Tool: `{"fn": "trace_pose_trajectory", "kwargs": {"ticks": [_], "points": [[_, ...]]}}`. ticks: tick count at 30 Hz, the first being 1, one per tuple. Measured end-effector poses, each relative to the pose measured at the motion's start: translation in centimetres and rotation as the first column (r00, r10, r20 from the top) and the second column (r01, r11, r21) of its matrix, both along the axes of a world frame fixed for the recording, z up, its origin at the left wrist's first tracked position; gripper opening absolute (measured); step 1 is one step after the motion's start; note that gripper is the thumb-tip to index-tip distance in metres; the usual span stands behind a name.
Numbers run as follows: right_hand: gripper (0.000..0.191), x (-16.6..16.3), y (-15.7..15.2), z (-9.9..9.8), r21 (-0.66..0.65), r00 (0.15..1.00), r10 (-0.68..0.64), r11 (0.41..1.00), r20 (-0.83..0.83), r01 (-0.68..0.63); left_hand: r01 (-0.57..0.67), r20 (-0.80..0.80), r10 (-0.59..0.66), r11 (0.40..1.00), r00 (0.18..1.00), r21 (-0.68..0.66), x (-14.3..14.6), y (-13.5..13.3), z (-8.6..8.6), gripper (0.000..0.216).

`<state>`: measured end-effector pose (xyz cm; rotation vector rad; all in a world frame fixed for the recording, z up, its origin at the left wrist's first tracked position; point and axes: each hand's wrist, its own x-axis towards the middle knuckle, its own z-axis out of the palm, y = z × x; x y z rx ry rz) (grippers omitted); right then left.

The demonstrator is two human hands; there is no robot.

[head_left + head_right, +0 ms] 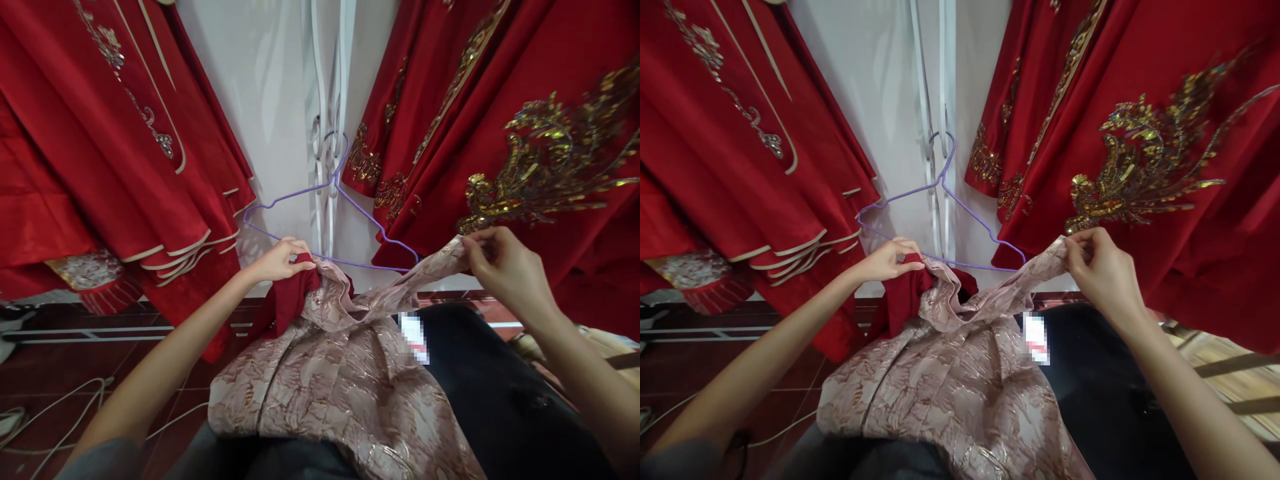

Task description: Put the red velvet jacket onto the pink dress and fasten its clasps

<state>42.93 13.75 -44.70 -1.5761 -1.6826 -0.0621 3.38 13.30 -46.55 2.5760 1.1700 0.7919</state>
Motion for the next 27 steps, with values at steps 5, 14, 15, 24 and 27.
{"fn": "trace_pose_trajectory", "kwargs": {"ticks": [5,14,15,24,27], "points": [[0.013,-0.7,0.7,1.0,-0.036,0.998,-0.001,0.999,0.070,0.003,0.009,0.003,-0.009,1.000,1.000,0.001,-0.5,-0.2,0.4,0.021],[0.015,-0.2,0.9,0.2,0.048,0.996,-0.021,0.999,0.083,0.017,-0.010,-0.022,0.010,1.000,1.000,0.008,-0.9,-0.4,0.3,0.022],[0.015,-0.3,0.7,0.3,0.055,0.997,-0.018,0.998,0.074,0.014,-0.021,-0.030,0.022,1.000,0.999,0.018,-0.8,-0.3,0.1,0.022],[0.020,-2.3,1.0,2.5,0.192,0.985,-0.001,0.981,0.175,-0.033,-0.020,0.023,0.020,1.000,1.000,0.003,1.1,-0.4,-0.8,0.022],[0.023,-4.1,1.7,3.7,0.211,0.975,0.005,0.976,0.223,-0.054,0.053,0.140,-0.048,0.998,0.989,-0.037,3.4,-0.4,-1.2,0.022]]}}
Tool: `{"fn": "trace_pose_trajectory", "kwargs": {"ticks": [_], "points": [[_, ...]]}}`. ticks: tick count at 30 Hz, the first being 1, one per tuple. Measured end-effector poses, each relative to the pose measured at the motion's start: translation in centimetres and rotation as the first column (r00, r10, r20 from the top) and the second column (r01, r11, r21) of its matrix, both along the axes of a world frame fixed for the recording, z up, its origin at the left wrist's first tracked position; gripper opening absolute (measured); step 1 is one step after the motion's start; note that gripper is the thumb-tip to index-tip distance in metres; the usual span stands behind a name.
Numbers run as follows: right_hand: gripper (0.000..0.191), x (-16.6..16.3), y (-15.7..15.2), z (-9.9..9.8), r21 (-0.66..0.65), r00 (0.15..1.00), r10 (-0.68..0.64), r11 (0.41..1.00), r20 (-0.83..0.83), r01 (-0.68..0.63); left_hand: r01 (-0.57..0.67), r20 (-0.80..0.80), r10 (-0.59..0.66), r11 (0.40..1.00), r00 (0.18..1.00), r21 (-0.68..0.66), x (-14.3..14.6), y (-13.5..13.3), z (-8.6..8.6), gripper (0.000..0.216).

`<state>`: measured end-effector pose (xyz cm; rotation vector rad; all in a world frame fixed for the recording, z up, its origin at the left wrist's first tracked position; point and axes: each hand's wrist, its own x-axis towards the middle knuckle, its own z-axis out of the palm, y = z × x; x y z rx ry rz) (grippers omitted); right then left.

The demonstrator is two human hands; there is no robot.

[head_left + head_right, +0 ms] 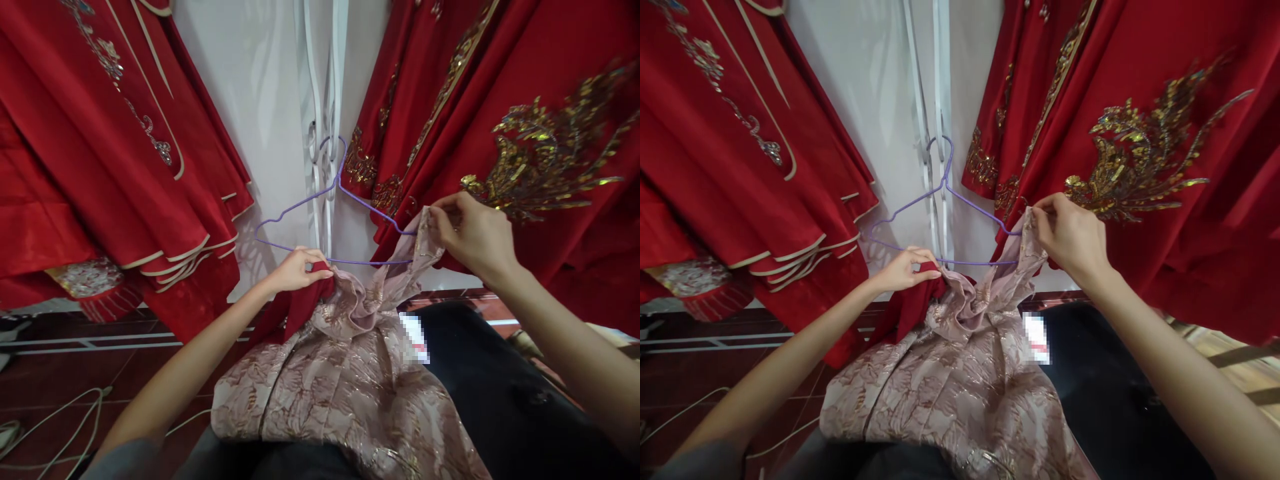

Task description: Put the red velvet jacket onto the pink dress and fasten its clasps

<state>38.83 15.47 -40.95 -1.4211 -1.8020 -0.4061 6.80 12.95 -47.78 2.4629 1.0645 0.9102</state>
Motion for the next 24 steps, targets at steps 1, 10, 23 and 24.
{"fn": "trace_pose_trajectory", "kwargs": {"ticks": [1,10,23,24], "points": [[0.023,-0.6,0.2,0.4,0.003,1.000,0.022,1.000,0.007,-0.022,0.024,0.036,-0.023,1.000,0.999,-0.011,0.9,0.1,-0.2,0.022],[0.025,-3.6,2.4,0.3,-0.006,0.984,0.178,0.984,0.008,-0.178,0.048,0.244,-0.045,0.999,0.969,-0.004,5.6,1.8,-1.8,0.026],[0.030,-2.1,4.7,-1.6,0.010,0.977,0.213,0.977,-0.024,-0.213,-0.573,0.311,0.515,0.809,0.799,0.132,-9.5,-2.2,0.5,0.026],[0.030,-2.0,4.6,-1.5,-0.004,0.976,0.215,0.977,-0.037,-0.215,-0.605,0.308,0.550,0.787,0.776,0.121,-10.8,-2.5,0.2,0.027]]}}
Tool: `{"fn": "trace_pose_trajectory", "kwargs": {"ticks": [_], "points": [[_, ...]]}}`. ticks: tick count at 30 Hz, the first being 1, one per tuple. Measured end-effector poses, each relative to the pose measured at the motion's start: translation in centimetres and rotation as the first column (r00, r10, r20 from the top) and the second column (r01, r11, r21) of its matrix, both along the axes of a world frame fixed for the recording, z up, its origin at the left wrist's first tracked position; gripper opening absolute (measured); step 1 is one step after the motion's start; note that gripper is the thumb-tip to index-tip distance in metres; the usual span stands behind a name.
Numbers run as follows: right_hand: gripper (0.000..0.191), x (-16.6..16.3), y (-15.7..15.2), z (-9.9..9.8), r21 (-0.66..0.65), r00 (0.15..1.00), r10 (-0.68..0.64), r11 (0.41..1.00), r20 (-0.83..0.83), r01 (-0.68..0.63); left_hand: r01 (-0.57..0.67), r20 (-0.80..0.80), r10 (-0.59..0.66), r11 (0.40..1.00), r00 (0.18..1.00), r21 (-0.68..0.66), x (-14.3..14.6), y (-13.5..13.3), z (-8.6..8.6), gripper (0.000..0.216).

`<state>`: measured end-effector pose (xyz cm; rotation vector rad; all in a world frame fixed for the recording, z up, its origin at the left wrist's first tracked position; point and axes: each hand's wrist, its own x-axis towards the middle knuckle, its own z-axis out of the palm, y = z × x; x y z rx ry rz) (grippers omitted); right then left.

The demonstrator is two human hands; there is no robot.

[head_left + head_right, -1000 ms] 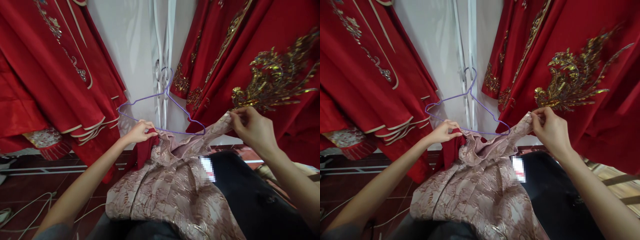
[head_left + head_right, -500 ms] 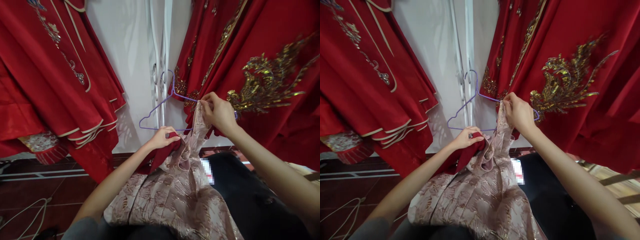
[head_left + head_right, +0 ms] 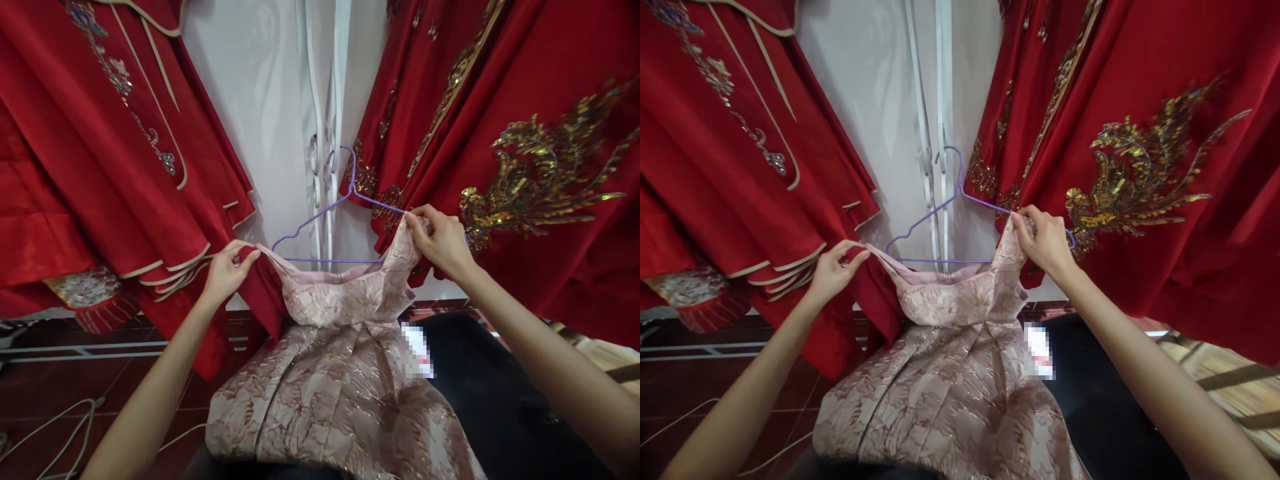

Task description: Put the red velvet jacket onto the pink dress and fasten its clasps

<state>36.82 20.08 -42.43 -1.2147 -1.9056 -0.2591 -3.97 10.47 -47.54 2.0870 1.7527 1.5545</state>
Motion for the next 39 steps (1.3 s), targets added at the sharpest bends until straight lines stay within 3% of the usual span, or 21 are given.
{"fn": "trace_pose_trajectory", "kwargs": {"ticks": [4,8,14,21,29,34,39], "points": [[0.032,-0.3,-0.4,0.2,-0.045,1.000,-0.009,0.999,-0.019,0.008,-0.049,-0.011,0.048,0.993,0.999,-0.109,-2.9,-0.2,-1.2,0.035],[0.036,-0.6,-0.2,-0.2,-0.014,1.000,-0.012,1.000,-0.002,0.012,-0.038,-0.057,0.025,0.971,0.998,-0.234,-3.3,0.3,-1.5,0.042],[0.045,-0.5,0.2,-0.5,0.036,0.999,0.033,0.999,-0.039,-0.032,-0.249,-0.176,0.195,0.892,0.965,-0.378,-2.2,1.3,-0.2,0.040],[0.041,-0.1,0.4,-0.4,0.114,0.998,0.062,0.992,-0.012,-0.060,-0.381,-0.390,0.235,0.853,0.890,-0.357,-0.6,1.4,2.4,0.040],[0.038,0.2,-0.3,-0.3,0.138,0.995,0.068,0.989,-0.072,-0.057,-0.364,-0.633,0.120,0.891,0.765,-0.271,2.4,2.3,8.0,0.037],[0.040,-0.1,0.1,-0.4,0.067,0.990,0.098,0.994,-0.102,-0.092,-0.378,-0.632,0.099,0.867,0.769,-0.324,0.5,3.9,7.7,0.034],[0.037,-0.4,0.2,-0.5,0.041,0.986,0.120,0.992,-0.117,-0.116,-0.211,-0.494,-0.018,0.890,0.869,-0.403,-1.5,4.3,6.5,0.037]]}}
